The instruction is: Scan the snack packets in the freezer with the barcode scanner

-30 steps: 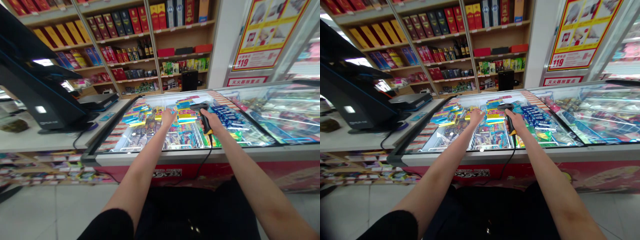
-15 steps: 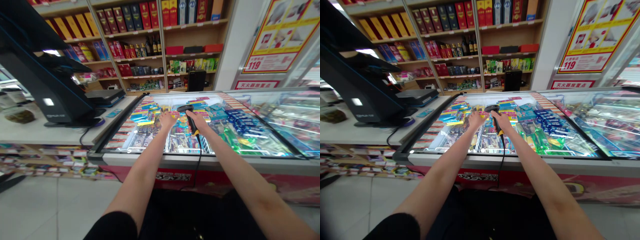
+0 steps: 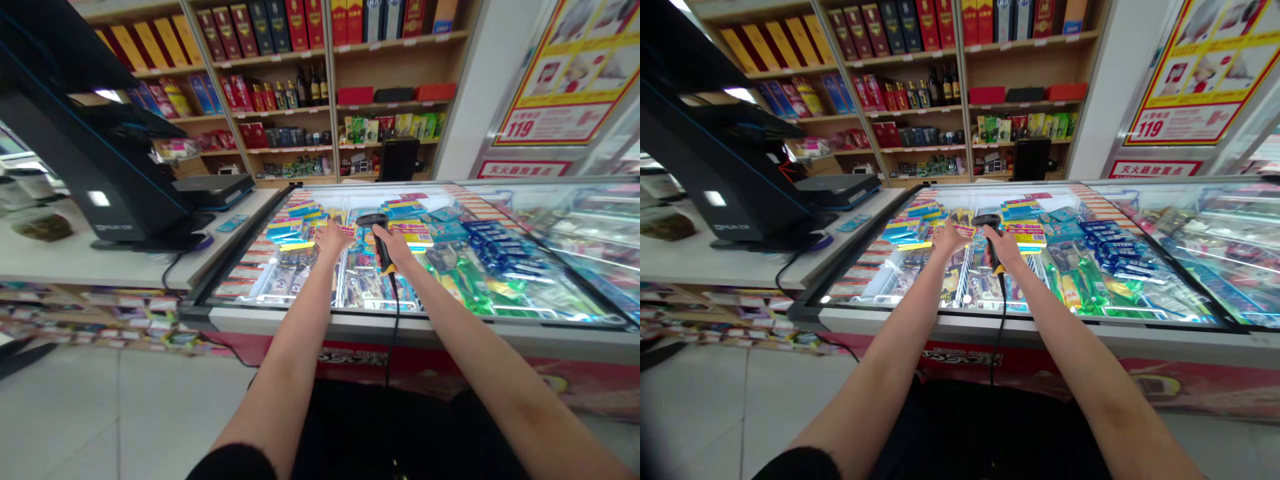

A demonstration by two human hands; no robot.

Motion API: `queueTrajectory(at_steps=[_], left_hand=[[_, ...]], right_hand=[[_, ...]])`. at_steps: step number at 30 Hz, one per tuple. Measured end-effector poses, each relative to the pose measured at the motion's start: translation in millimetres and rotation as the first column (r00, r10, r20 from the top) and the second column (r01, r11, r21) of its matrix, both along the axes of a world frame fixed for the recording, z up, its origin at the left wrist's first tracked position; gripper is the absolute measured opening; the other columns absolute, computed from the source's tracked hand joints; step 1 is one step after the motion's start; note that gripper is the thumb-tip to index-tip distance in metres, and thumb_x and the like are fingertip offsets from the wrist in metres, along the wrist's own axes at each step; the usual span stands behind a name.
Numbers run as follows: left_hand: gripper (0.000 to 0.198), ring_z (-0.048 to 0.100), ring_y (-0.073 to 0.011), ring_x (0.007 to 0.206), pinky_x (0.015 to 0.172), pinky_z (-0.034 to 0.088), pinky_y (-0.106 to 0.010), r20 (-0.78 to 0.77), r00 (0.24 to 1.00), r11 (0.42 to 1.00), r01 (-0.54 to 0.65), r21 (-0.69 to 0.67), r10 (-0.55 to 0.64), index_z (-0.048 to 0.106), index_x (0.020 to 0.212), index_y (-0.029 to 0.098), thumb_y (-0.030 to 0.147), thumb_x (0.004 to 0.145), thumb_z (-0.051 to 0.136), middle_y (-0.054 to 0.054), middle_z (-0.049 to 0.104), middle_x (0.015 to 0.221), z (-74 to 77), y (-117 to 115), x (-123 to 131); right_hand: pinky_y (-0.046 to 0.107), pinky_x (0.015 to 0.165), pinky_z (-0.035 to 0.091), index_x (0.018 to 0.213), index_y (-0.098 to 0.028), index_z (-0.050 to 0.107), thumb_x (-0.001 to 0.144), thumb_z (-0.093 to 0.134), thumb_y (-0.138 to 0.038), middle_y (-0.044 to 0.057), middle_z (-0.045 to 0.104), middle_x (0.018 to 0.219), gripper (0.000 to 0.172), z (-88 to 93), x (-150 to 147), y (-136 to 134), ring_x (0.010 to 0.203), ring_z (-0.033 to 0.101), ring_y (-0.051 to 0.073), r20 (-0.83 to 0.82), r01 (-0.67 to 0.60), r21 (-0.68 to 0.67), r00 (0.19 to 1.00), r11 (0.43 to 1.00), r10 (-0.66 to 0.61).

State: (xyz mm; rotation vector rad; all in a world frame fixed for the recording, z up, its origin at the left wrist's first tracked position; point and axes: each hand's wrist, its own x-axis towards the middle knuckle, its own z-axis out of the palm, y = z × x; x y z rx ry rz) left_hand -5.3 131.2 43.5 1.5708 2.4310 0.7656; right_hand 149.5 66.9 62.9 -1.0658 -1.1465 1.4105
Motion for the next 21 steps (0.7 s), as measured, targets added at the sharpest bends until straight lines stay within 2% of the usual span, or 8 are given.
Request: queueTrajectory(at_steps=[5, 9, 13, 17, 21], left_hand=[[0.096, 0.045, -0.0436, 0.129, 0.102, 0.034, -0.05, -0.01, 1.0, 1.0, 0.023, 0.019, -0.022, 0.039, 0.134, 0.021, 0.043, 0.054, 0.087, -0.025, 0.042, 0.141, -0.9, 0, -2], [0.104, 0.04, -0.0469, 0.134, 0.105, 0.031, -0.054, 0.004, 0.996, 0.993, 0.093, -0.07, -0.093, 0.038, 0.136, 0.019, 0.049, 0.05, 0.088, -0.028, 0.038, 0.146, 0.7, -1, -7], [0.113, 0.032, -0.0461, 0.14, 0.109, 0.027, -0.055, 0.031, 0.99, 0.98, 0.138, -0.145, -0.135, 0.037, 0.14, 0.022, 0.05, 0.044, 0.091, -0.026, 0.043, 0.145, 5.8, -3, -9], [0.123, 0.033, -0.0483, 0.139, 0.109, 0.026, -0.056, 0.076, 0.988, 0.986, 0.143, -0.087, -0.136, 0.032, 0.144, 0.023, 0.044, 0.041, 0.094, -0.028, 0.038, 0.149, 9.5, -6, -6], [0.12, 0.039, -0.0503, 0.134, 0.104, 0.033, -0.054, 0.17, 0.969, 0.983, 0.184, -0.012, -0.179, 0.036, 0.143, 0.019, 0.033, 0.039, 0.096, -0.032, 0.039, 0.146, 8.3, -6, -8]], right_hand=[[0.02, 0.029, 0.042, 0.074, -0.018, 0.052, 0.092, 0.061, -0.044, -0.001, 0.056, 0.046, 0.033, -0.4, 3, -2, 0.03, 0.049, 0.011, -0.011, 0.02, 0.007, 1.0, 1.0, -0.02], [0.02, 0.029, 0.042, 0.075, -0.019, 0.051, 0.093, 0.06, -0.042, -0.002, 0.055, 0.046, 0.031, -0.1, 3, -3, 0.03, 0.049, 0.011, -0.026, 0.035, -0.006, 0.999, 0.999, -0.035], [0.02, 0.028, 0.041, 0.077, -0.019, 0.051, 0.092, 0.062, -0.043, -0.003, 0.055, 0.046, 0.03, -1.0, 3, -2, 0.03, 0.049, 0.011, -0.039, 0.04, -0.002, 0.998, 0.999, -0.04], [0.021, 0.029, 0.041, 0.079, -0.018, 0.053, 0.091, 0.063, -0.046, -0.002, 0.056, 0.047, 0.031, -2.1, 3, -1, 0.03, 0.049, 0.012, -0.027, 0.036, 0.021, 0.999, 0.999, -0.036], [0.021, 0.028, 0.041, 0.081, -0.018, 0.054, 0.09, 0.063, -0.047, -0.003, 0.056, 0.046, 0.031, -2.1, 3, 0, 0.029, 0.049, 0.012, -0.026, 0.037, 0.037, 0.999, 0.999, -0.036]])
